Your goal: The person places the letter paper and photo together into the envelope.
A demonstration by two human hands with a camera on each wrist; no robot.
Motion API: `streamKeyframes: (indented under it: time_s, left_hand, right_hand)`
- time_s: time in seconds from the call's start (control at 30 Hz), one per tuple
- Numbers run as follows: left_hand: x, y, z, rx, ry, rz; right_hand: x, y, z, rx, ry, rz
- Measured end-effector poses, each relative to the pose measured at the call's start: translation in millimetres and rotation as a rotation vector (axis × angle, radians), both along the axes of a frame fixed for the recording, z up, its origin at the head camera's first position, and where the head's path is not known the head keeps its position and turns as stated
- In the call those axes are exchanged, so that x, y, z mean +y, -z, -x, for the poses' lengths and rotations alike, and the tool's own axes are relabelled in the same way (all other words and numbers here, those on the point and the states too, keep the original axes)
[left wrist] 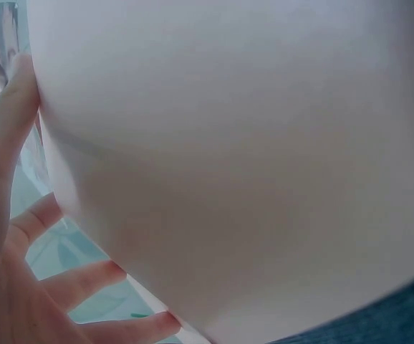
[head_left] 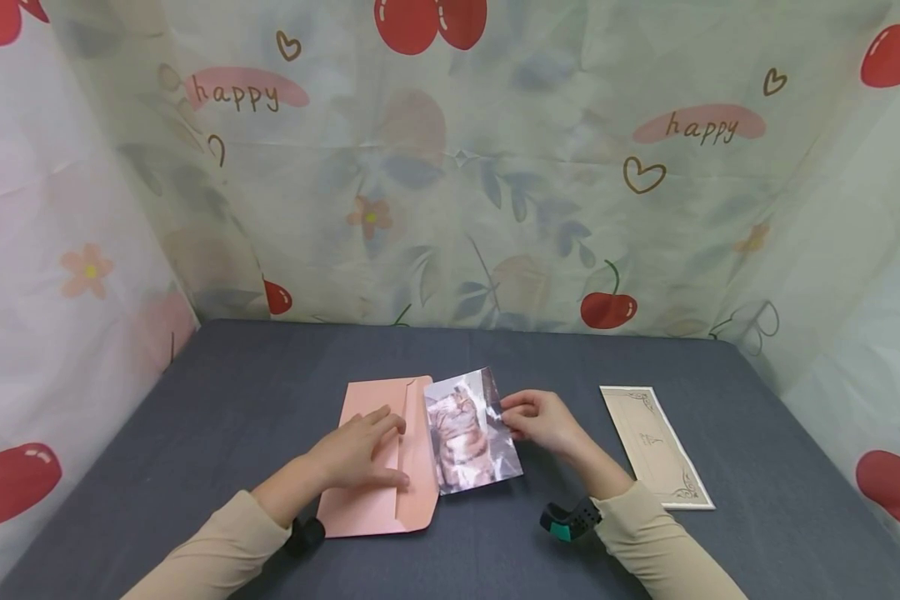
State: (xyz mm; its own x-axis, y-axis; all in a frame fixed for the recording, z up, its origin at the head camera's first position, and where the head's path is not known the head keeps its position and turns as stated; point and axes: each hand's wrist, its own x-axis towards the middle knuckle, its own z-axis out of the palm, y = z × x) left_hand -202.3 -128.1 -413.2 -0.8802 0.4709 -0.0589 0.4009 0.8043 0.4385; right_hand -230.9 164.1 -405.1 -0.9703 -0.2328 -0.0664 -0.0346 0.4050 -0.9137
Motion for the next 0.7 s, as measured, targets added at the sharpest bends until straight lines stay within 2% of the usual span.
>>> streamKeyframes:
  time_s: [0.4, 0.7]
  left_hand:
    - [-0.3, 0.2, 0.3, 0.001, 0.0, 0.004]
    - [0.5, -1.6, -0.2, -0.019, -0.029, 0.032]
  right_hand:
    - [-7, 3.3, -0.1, -0.017, -0.032, 0.04]
    - [-12, 2.2, -0.1, -0.033, -0.042, 0.029]
